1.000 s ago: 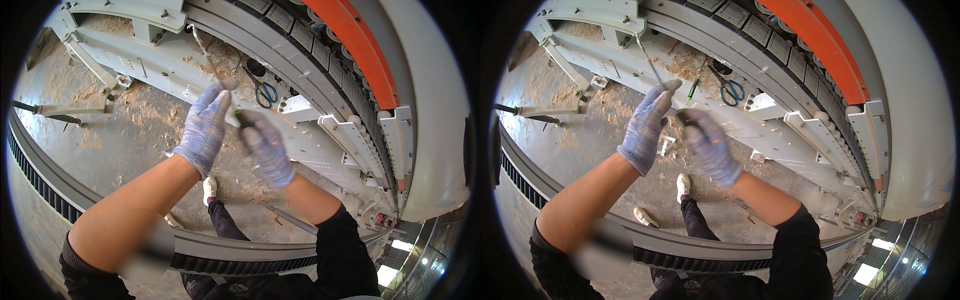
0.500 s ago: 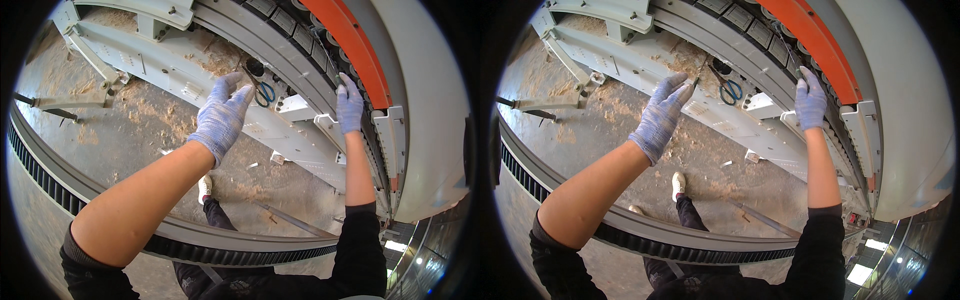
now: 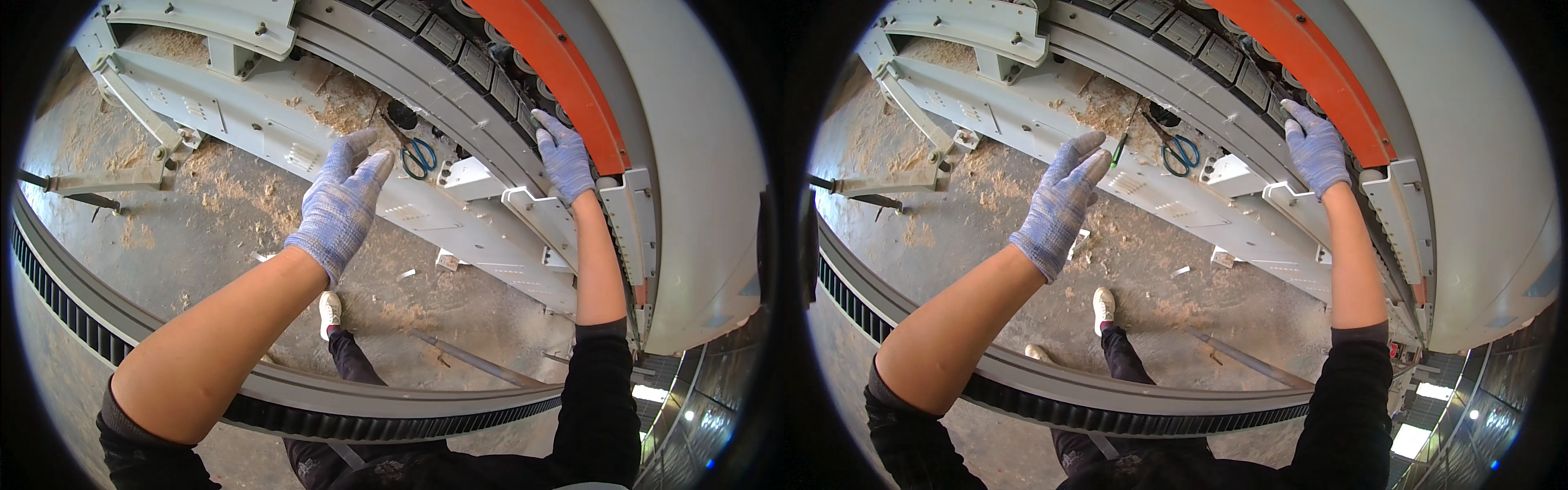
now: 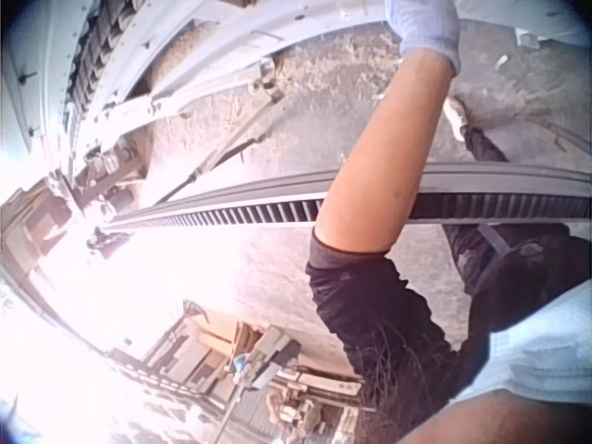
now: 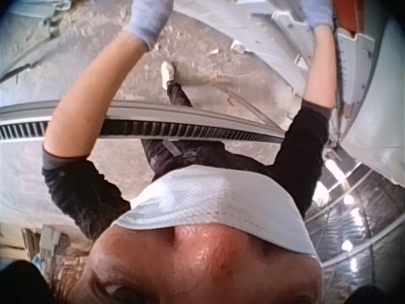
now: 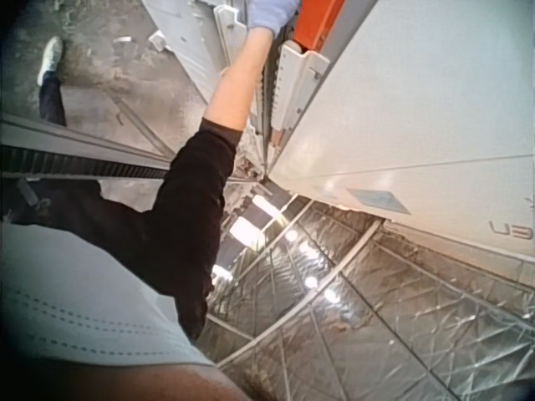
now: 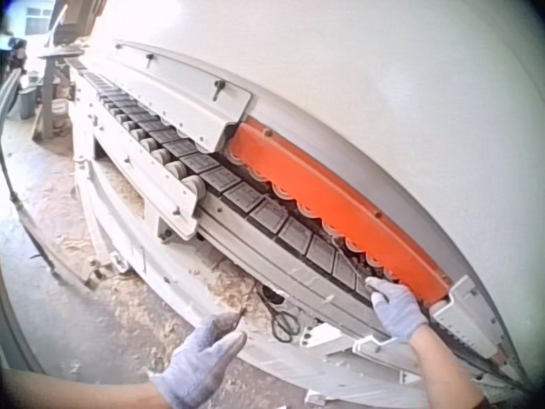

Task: The person uses a screwdriver and pliers to adjust and remove small components from a large industrial machine. They repeatedly insert the screwdriver into slots, pry or twist parts, and use pliers to grip and extract pieces. The work is performed at waist height on a curved machine with an orange trim.

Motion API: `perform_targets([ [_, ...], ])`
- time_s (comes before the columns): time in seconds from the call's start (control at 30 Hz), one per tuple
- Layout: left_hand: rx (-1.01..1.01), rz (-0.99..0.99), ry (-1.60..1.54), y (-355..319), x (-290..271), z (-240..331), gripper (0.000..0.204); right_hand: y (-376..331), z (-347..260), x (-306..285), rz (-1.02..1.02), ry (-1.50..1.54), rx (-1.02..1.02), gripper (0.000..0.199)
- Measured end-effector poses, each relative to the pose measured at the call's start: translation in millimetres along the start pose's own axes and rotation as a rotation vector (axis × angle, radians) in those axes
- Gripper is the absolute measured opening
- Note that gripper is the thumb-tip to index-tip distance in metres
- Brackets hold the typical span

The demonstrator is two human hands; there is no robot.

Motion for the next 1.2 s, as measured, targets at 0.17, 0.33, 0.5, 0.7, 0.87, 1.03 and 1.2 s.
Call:
perform_targets([
  [0.17, 0.015, 0.017, 0.005, 0, -2, 0, 0.049, -6, 2, -9, 0.035, -0.168, -0.110, 0.035],
  [0.33, 0.032, 0.020, -0.074, -4, 0, 4, 0.048, -14, 2, -11, 0.032, -0.241, -0.034, 0.036],
  [0.5, 0.041, 0.034, -0.036, -1, 0, 0, 0.045, -28, -18, -3, 0.029, -0.481, 0.064, 0.039],
  [0.7, 0.082, 0.072, 0.089, 5, 2, -8, 0.048, -35, -26, 5, 0.043, -0.469, 0.145, 0.041],
  [0.87, 0.064, 0.025, 0.064, -8, 6, -8, 0.045, -66, -19, 3, 0.253, -0.073, -0.075, 0.040],
  [1.03, 0.058, 0.026, 0.090, -9, 8, -8, 0.045, -53, 10, -1, 0.262, 0.169, 0.067, 0.039],
  [1.2, 0.057, 0.026, 0.102, -10, 7, -8, 0.045, -21, 17, 19, 0.175, 0.341, 0.224, 0.036],
])
Point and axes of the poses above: each hand's wrist, its own y-axis towards the middle knuckle, its own x-axis out of the palm, z = x × y, the point moved 5 cm from there along y, towards the middle knuckle, and after that the axes turned 6 degrees about z, right-handed, at the moved point
